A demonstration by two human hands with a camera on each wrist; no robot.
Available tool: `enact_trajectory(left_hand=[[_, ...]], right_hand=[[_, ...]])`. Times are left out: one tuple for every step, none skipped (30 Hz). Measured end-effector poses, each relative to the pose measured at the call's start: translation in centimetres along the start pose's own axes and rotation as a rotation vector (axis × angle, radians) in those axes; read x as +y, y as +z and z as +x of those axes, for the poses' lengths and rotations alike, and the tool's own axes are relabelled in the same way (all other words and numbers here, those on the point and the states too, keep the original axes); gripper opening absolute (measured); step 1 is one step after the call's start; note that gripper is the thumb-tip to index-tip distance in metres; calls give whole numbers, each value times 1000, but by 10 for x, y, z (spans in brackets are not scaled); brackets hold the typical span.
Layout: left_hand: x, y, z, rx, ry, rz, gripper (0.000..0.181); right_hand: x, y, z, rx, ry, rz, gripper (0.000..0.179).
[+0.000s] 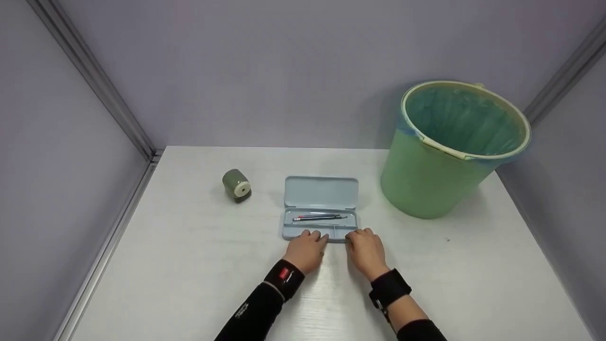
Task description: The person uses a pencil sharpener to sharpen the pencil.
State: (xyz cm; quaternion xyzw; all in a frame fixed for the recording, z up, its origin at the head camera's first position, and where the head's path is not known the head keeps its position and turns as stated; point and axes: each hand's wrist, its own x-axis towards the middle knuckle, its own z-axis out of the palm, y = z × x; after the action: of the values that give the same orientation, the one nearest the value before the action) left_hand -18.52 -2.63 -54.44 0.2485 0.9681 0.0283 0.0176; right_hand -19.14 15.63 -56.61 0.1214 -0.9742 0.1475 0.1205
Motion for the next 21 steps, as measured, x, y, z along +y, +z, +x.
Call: enact_trajectory(left_hand=[[1,0,-2,3,3,-1,44],[1,-1,-3,5,7,-2,44],[2,-2,-5,5,10,-4,44],[3,-3,-7,6,14,-6,43],[4,-3,-9,13,19,-4,43],[5,-4,-11,14,22,-2,43],[5,-4,-12,20,27,6,42],[6,-4,-14,26,33,16,41],[7,-4,-15,33,36,24,39],[8,-4,-16,36,40,36,38],[9,-4,-17,38,42,46,37],[10,-4,-18,33,41,47,36],[11,-4,-18,28,40,48,35],[11,-5,-19,23,38,44,35],[12,-4,-19,14,34,38,35],[12,-4,-19,4,31,35,35],[12,-4,-18,1,26,27,35],[12,-3,-18,6,17,24,33],[12,-2,-17,14,4,17,30],[12,-1,-17,28,-10,15,26],[12,0,-16,45,-25,18,22]], right_hand=[[0,0,0,-4,2,4,6],[1,0,0,-7,3,7,6],[1,0,0,-12,6,12,6],[1,-1,-1,-14,8,18,6],[1,-1,-1,-16,7,23,5],[1,-1,-1,-18,10,29,6],[1,-1,-2,-21,13,33,6],[1,-1,-2,-25,18,37,7],[0,-1,-2,-33,22,39,8],[0,-1,-3,-43,29,42,8],[0,-2,-3,-52,32,42,9],[-1,-2,-4,-63,35,41,9],[-1,-2,-4,-76,38,39,9],[-1,-2,-4,-89,42,40,10],[-2,-3,-4,-102,46,41,10],[-2,-4,-4,-117,53,45,10],[-3,-4,-4,-128,58,49,11],[-3,-5,-3,-141,70,55,11],[-4,-5,-3,-154,79,60,11],[-4,-6,-4,-163,85,63,11],[-5,-6,-4,-170,89,66,12]])
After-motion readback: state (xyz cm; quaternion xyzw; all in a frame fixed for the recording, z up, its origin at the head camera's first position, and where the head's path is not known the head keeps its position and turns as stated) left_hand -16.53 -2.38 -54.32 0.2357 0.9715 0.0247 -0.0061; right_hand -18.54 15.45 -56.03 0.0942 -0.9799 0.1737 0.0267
